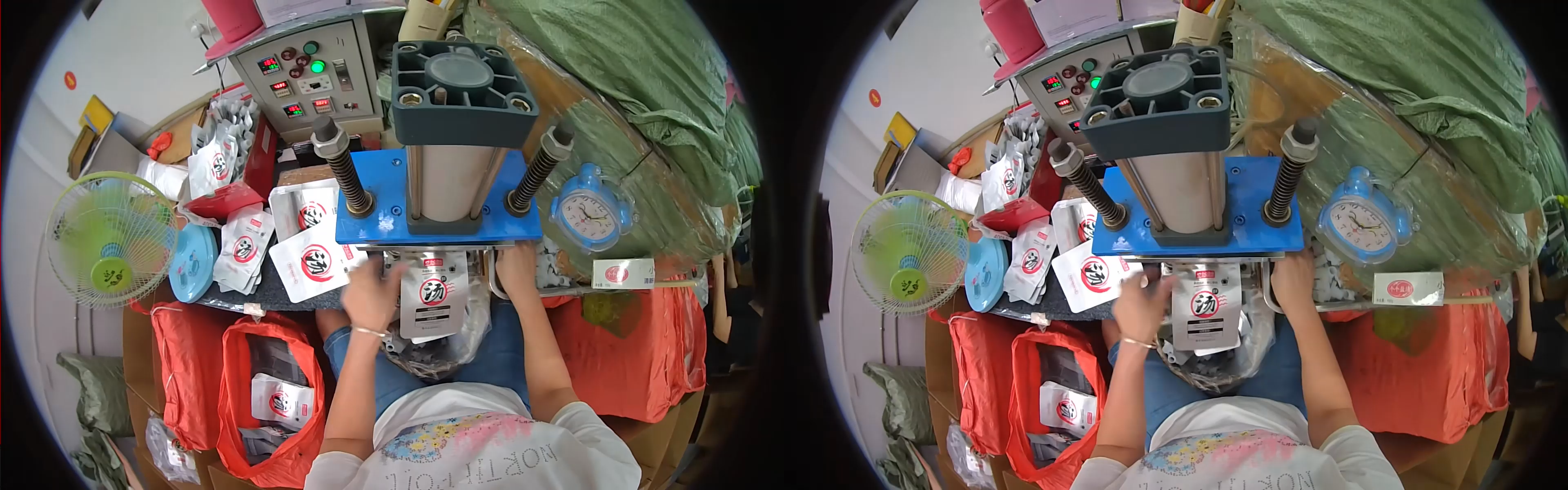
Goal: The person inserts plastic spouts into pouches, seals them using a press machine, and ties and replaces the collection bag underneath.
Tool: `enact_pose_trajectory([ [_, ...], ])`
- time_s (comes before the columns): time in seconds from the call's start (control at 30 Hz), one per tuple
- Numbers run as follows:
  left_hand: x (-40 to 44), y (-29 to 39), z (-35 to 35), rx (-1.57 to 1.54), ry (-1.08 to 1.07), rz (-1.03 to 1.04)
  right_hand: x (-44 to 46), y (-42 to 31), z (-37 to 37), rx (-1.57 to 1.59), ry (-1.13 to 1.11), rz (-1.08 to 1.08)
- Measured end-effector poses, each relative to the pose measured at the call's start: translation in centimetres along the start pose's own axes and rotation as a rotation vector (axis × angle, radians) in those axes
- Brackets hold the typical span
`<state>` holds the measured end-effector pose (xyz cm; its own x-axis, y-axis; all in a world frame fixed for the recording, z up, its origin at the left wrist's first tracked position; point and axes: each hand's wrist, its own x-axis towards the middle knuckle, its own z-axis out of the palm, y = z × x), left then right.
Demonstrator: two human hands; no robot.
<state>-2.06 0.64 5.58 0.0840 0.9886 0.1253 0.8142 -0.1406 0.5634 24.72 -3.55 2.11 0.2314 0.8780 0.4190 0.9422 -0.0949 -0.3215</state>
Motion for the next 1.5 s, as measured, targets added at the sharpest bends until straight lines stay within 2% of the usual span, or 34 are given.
enact_pose_trajectory([
  [0.03,-0.2,-1.5,-0.4,0.107,0.292,0.107,-0.1,0.1,-0.1,0.007,-0.004,0.002],
  [0.07,-0.4,-3.3,-0.3,0.320,0.360,0.189,-0.2,0.2,-0.2,0.035,0.028,0.061],
  [0.13,-3.2,-6.6,2.2,0.399,0.237,0.174,0.0,-0.1,-0.6,0.065,0.067,0.115],
  [0.2,-5.2,-7.2,1.1,0.317,0.208,0.264,-0.3,-0.7,-1.5,0.389,0.133,0.355],
  [0.27,-5.9,-7.5,-1.3,0.142,0.225,0.283,-1.4,-0.1,-1.9,0.322,0.131,0.313],
  [0.33,-5.8,-3.5,-5.9,0.108,0.198,0.143,-1.9,-0.3,-2.5,0.263,0.131,0.249],
  [0.37,-5.8,-1.9,-7.4,-0.055,0.199,0.131,-2.4,-1.0,-3.3,0.264,0.168,0.214],
  [0.4,-6.1,0.0,-8.8,-0.133,0.143,0.151,-2.9,-1.8,-4.1,0.264,0.210,0.179],
  [0.5,-7.3,2.7,-7.8,-0.303,-0.076,0.122,-4.4,-5.8,-5.8,1.116,-0.147,0.367],
  [0.57,-7.4,3.0,-5.7,-0.328,-0.167,0.087,-3.2,-7.9,-7.2,1.161,-0.236,0.293],
  [0.6,-7.3,2.4,-4.2,-0.329,-0.174,0.092,-2.2,-8.2,-7.8,1.033,-0.264,0.167],
  [0.67,-7.2,0.7,-1.6,-0.490,-0.260,-0.052,-1.1,-8.2,-6.5,0.951,-0.481,0.146],
  [0.7,-7.2,0.8,-1.0,-0.489,-0.254,-0.053,-1.6,-8.4,-4.5,1.033,-0.394,0.104],
  [0.73,-7.0,0.9,-0.5,-0.529,-0.326,-0.151,-2.1,-8.6,-3.2,1.036,-0.396,0.094],
  [0.8,-6.4,1.1,-0.3,-0.567,-0.468,-0.280,-2.9,-9.0,-1.3,1.182,-0.404,0.428],
  [0.83,-6.2,0.8,0.2,-0.568,-0.467,-0.282,-3.0,-8.8,-0.9,1.083,-0.351,0.333],
  [0.9,-5.8,0.0,2.0,-0.854,-0.430,-0.228,-2.9,-8.0,-2.9,0.783,-0.271,0.272],
  [0.93,-4.9,0.3,2.0,-0.874,-0.390,-0.197,-2.8,-7.0,-3.4,0.453,-0.125,0.141],
  [1.0,-2.3,-0.7,3.6,-0.898,-0.372,-0.215,-1.8,-3.8,-3.8,0.157,0.062,0.050],
  [1.07,-1.1,-1.7,5.7,-0.900,-0.374,-0.192,-1.2,-1.5,-4.3,-0.065,-0.087,0.123],
  [1.1,-1.1,-1.3,5.8,-0.926,-0.368,-0.168,-1.2,-0.3,-3.3,-0.114,-0.047,0.035],
  [1.13,-1.3,-0.6,5.4,-0.895,-0.287,-0.126,-1.4,0.2,-2.3,-0.100,-0.052,0.019],
  [1.2,-0.8,-0.4,3.6,-0.394,-0.374,-0.150,-1.8,0.4,-0.3,-0.068,-0.057,-0.036],
  [1.3,-5.4,0.0,1.5,-0.343,-0.042,0.009,-1.9,0.1,-0.6,0.054,-0.102,0.129],
  [1.33,-7.2,-0.2,0.4,-0.222,0.133,0.116,-1.6,-0.8,-1.3,0.085,-0.094,0.147],
  [1.4,-10.6,-4.0,2.0,-0.106,0.162,0.247,-1.5,-0.9,-1.1,0.109,-0.092,0.151],
  [1.43,-11.9,-6.4,4.0,-0.001,0.005,0.279,-1.6,-0.8,-1.1,0.128,-0.091,0.153],
  [1.47,-12.5,-8.0,5.9,-0.003,-0.001,0.278,-1.8,-0.6,-0.9,0.125,-0.095,0.157],
  [1.5,-12.9,-9.3,7.8,0.300,-0.104,0.363,-1.7,-0.4,-0.4,0.165,-0.040,0.178],
])
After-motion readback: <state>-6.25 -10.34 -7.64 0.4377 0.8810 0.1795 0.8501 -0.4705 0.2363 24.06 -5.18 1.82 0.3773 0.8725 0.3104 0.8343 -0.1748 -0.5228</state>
